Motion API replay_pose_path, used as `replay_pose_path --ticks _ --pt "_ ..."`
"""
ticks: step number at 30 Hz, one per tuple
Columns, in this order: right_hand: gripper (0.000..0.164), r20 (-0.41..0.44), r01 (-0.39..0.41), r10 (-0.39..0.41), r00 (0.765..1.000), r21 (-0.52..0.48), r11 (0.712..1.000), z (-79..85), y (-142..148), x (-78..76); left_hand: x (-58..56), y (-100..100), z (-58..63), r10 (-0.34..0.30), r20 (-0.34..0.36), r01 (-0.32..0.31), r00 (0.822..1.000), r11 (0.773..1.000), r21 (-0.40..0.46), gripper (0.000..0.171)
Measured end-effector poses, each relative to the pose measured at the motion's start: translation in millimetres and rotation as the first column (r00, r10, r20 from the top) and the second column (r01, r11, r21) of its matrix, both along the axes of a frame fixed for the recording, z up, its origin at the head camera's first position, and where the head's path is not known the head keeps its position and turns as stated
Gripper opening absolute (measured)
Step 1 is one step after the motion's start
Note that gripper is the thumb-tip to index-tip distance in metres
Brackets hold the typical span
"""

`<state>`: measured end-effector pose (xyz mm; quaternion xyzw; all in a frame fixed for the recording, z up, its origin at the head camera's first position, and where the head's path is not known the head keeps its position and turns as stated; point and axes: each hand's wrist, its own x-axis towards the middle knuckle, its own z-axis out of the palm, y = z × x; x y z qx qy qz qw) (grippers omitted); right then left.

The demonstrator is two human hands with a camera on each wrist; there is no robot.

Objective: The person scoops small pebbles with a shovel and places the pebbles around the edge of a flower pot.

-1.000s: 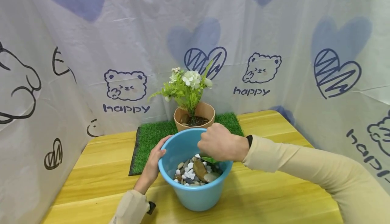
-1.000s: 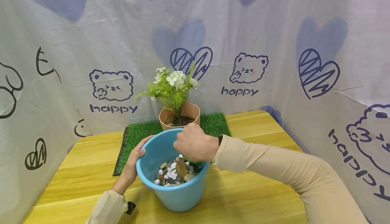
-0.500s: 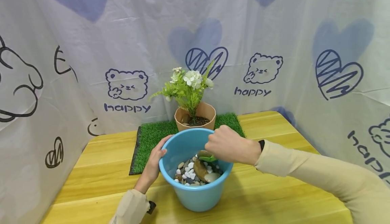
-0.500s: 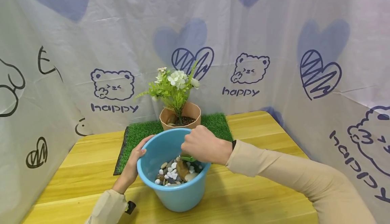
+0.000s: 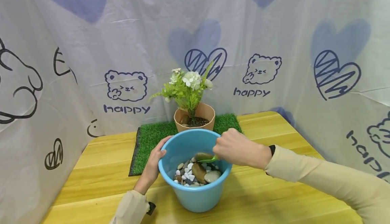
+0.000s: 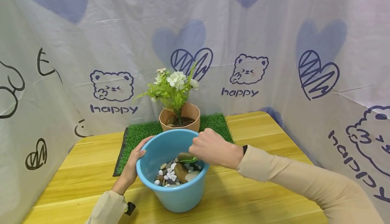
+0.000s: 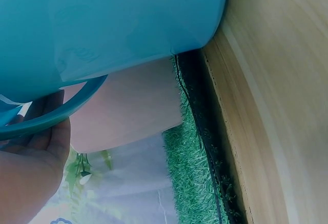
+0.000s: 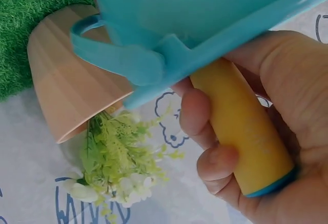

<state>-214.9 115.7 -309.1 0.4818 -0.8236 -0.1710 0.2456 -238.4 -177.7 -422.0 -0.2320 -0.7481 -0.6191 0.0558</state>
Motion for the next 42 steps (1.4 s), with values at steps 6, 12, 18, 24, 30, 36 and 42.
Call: replay_pose_path --ticks 6,12,18,24,30,36,42 --pt "0.050 -0.018 -0.041 0.041 0.999 -0.033 0.999 -4.5 1 -4.7 -0.4 -2 0.8 -0.009 -0.014 0.009 1.000 1.000 0.002 0.056" --pt "0.037 0.041 -0.044 0.047 0.998 -0.071 0.996 -12.8 -7 -17.0 -0.4 -2 0.1 -0.023 -0.007 0.023 1.000 1.000 0.001 0.056" --pt "0.038 0.052 -0.035 0.039 0.998 -0.080 0.996 -15.8 -10 -23.2 -0.3 -1 -0.9 0.001 -0.011 -0.001 1.000 1.000 -0.006 0.056" --pt "0.017 -0.003 -0.040 0.039 0.999 -0.071 0.997 -15.2 -8 -25.0 -1.3 -1 -1.8 0.000 -0.012 0.000 1.000 1.000 -0.009 0.056" --pt "0.012 0.084 -0.055 0.066 0.994 -0.127 0.990 -19.6 -6 -36.0 -1.3 -1 -2.6 -0.006 -0.012 0.006 1.000 1.000 -0.006 0.056" --pt "0.014 0.130 -0.067 0.085 0.988 -0.137 0.988 -22.4 -7 -42.9 -0.8 -1 -2.3 -0.007 -0.013 0.007 1.000 1.000 -0.008 0.056" --pt "0.017 0.057 -0.078 0.085 0.995 -0.127 0.989 -22.9 -7 -46.3 -0.9 -1 -2.1 -0.004 -0.023 0.004 1.000 1.000 -0.009 0.056"
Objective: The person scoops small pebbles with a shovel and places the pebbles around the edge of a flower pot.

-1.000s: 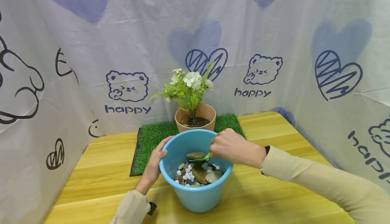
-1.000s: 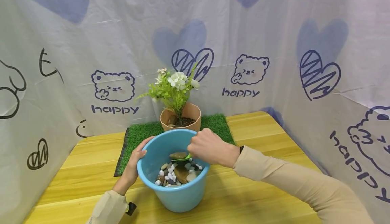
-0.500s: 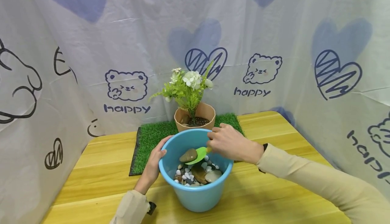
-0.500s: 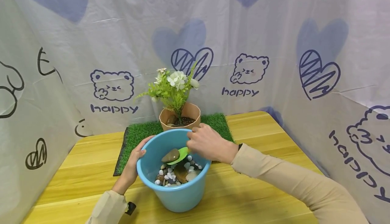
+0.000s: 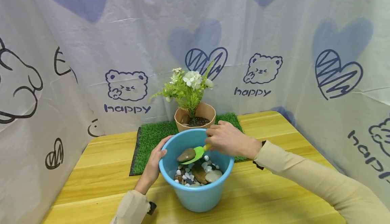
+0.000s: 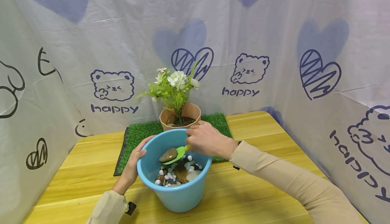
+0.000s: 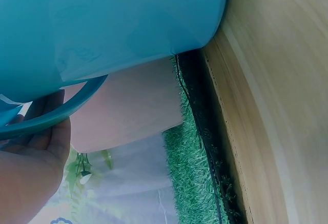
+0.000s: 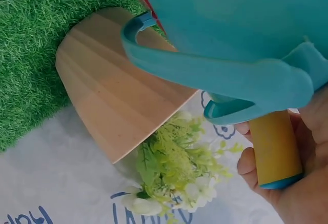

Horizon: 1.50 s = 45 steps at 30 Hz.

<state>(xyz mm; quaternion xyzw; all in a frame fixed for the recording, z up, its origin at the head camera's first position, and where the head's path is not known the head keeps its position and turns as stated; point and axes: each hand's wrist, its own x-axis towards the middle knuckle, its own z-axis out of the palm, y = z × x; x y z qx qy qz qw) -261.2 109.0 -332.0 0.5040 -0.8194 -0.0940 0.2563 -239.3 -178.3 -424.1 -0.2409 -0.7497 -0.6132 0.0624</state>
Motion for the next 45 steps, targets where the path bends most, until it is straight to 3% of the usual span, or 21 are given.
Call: replay_pose_path --ticks 31,45 --pt "0.022 0.086 -0.042 0.055 0.995 -0.142 0.989 -3.1 9 -8.7 -2.2 -2 -0.1 -0.015 -0.016 0.015 1.000 1.000 -0.010 0.055" --pt "0.022 -0.001 -0.026 0.026 1.000 -0.193 0.981 -2.9 27 -11.8 -0.7 -2 1.0 -0.025 0.005 0.025 1.000 1.000 -0.011 0.056"
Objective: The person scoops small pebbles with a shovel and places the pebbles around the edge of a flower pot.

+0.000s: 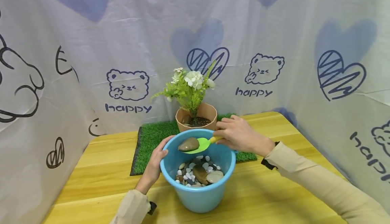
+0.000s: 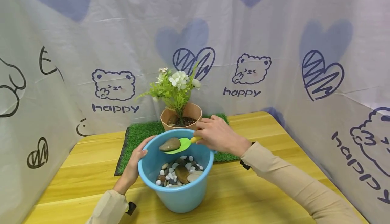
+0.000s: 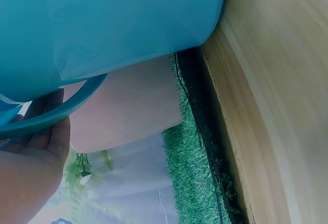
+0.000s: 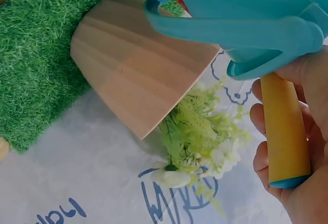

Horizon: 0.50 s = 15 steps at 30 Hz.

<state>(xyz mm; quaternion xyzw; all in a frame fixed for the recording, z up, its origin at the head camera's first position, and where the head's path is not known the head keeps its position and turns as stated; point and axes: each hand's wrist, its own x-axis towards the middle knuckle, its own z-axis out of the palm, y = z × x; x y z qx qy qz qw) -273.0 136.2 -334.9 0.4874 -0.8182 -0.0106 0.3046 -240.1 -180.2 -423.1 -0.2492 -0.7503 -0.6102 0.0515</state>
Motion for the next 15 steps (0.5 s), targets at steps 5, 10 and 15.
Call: replay_pose_path --ticks 5,10,15 --pt "0.023 0.005 0.016 -0.016 1.000 -0.015 1.000 1.4 4 0.7 -0.2 -1 -0.2 0.004 -0.019 -0.004 1.000 1.000 0.001 0.056" --pt "0.023 0.015 0.024 -0.023 1.000 -0.044 0.999 5.3 8 1.2 -0.2 0 -0.6 0.012 -0.026 -0.012 1.000 1.000 -0.003 0.056" --pt "0.023 0.015 0.020 -0.019 1.000 -0.068 0.997 8.7 12 0.3 0.2 0 -0.3 0.013 -0.027 -0.013 1.000 1.000 -0.004 0.056"
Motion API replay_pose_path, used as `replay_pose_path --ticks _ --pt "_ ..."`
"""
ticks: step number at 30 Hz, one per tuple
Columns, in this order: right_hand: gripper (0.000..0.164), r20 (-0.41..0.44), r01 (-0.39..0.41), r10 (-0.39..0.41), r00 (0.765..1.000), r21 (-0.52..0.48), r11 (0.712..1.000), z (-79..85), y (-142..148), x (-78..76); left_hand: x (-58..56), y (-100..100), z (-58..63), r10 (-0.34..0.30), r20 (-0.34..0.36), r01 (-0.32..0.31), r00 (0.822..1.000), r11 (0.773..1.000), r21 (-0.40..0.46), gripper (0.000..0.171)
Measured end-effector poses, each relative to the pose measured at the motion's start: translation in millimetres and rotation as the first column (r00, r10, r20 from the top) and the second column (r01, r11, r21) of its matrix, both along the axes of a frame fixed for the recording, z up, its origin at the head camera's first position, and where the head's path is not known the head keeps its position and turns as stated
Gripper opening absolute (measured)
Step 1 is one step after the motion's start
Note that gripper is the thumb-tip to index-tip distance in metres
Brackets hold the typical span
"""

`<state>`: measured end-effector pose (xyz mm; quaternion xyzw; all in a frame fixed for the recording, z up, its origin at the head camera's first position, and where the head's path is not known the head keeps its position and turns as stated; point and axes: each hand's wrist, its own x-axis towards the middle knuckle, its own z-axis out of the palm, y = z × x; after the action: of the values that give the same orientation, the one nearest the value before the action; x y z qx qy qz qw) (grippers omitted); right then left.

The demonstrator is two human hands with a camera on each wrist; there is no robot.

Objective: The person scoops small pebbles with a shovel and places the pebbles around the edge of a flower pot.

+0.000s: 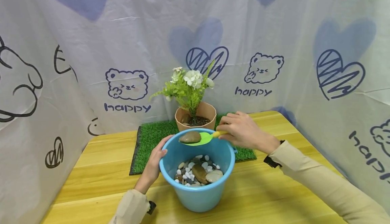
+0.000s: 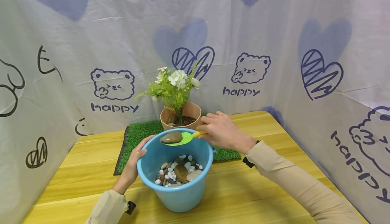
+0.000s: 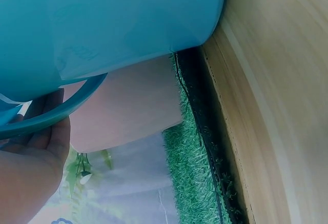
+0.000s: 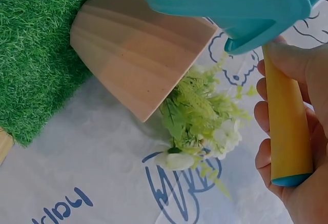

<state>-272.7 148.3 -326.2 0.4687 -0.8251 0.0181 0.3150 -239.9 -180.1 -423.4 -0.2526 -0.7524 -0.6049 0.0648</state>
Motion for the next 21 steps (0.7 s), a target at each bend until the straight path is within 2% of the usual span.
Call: replay_pose_path --ticks 10,21 --pt "0.022 -0.023 -0.018 0.017 1.000 -0.016 1.000 3.3 3 -1.4 0.4 0 -0.4 0.003 0.000 -0.003 1.000 1.000 -0.008 0.056" --pt "0.023 -0.027 0.020 -0.021 0.999 -0.043 0.999 12.7 6 -8.2 0.4 0 1.0 -0.006 0.014 0.006 1.000 1.000 0.007 0.056"
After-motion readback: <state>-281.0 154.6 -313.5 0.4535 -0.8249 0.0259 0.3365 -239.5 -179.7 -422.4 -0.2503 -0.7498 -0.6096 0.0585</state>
